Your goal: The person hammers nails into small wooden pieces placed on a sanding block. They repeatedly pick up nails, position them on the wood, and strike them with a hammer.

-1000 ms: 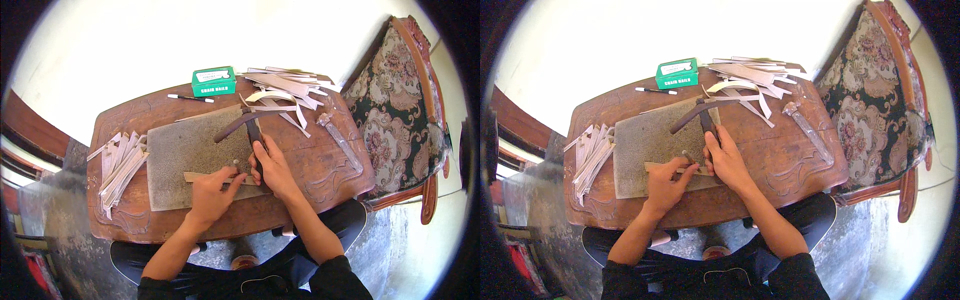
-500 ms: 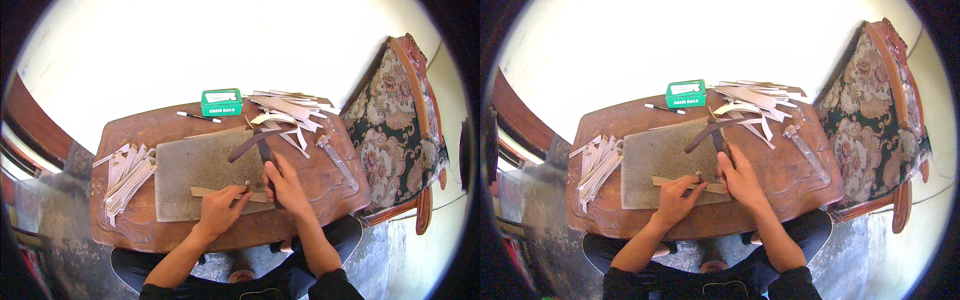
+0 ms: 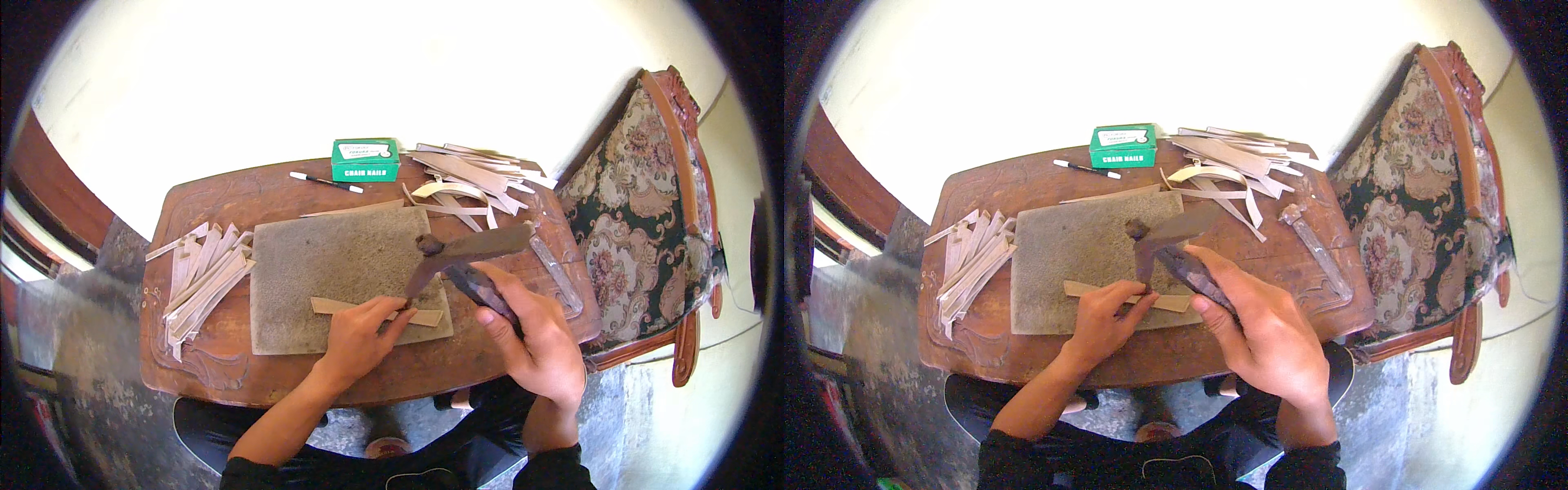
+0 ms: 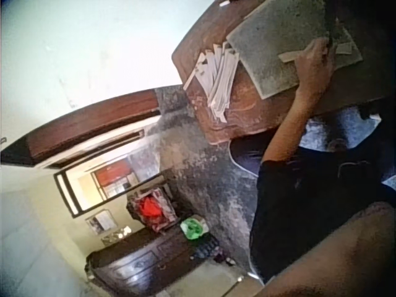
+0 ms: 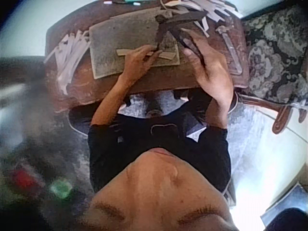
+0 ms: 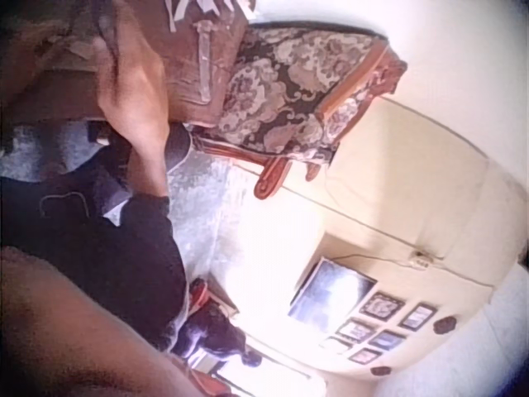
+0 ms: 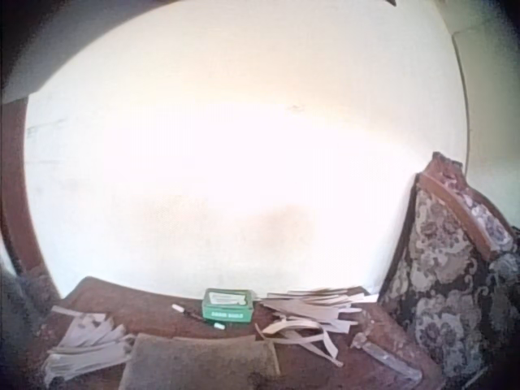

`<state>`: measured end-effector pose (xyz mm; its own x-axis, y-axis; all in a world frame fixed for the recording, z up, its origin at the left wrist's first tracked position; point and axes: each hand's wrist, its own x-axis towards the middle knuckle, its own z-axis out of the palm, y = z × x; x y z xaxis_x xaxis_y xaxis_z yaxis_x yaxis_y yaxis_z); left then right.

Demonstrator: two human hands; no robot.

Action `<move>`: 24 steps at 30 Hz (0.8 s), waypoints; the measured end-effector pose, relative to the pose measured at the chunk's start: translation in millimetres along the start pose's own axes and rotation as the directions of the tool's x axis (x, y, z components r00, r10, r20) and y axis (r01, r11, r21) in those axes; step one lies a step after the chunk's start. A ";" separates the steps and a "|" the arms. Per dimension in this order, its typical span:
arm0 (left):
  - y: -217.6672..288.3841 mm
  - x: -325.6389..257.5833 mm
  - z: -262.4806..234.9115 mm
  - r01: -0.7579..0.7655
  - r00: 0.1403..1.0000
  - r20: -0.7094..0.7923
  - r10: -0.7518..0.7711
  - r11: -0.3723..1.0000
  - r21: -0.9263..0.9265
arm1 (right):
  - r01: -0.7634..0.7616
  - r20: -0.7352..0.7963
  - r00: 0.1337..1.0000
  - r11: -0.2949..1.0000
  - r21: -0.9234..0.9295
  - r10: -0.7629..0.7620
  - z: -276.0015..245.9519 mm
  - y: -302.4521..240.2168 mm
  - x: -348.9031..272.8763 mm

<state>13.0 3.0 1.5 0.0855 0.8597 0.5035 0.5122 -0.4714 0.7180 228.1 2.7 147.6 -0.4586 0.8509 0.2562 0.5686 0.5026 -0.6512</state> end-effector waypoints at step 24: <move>-2.0 -0.8 0.0 0.013 1.000 0.011 -0.013 1.000 0.026 | -0.019 -0.075 0.997 0.999 -0.029 0.017 9.0 -3.7 -0.9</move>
<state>11.9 3.3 -0.3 0.0881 0.8681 0.4885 0.5351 -0.4549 0.7118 220.3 -1.2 143.3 -0.3963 0.8682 0.2986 0.5969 0.4908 -0.6347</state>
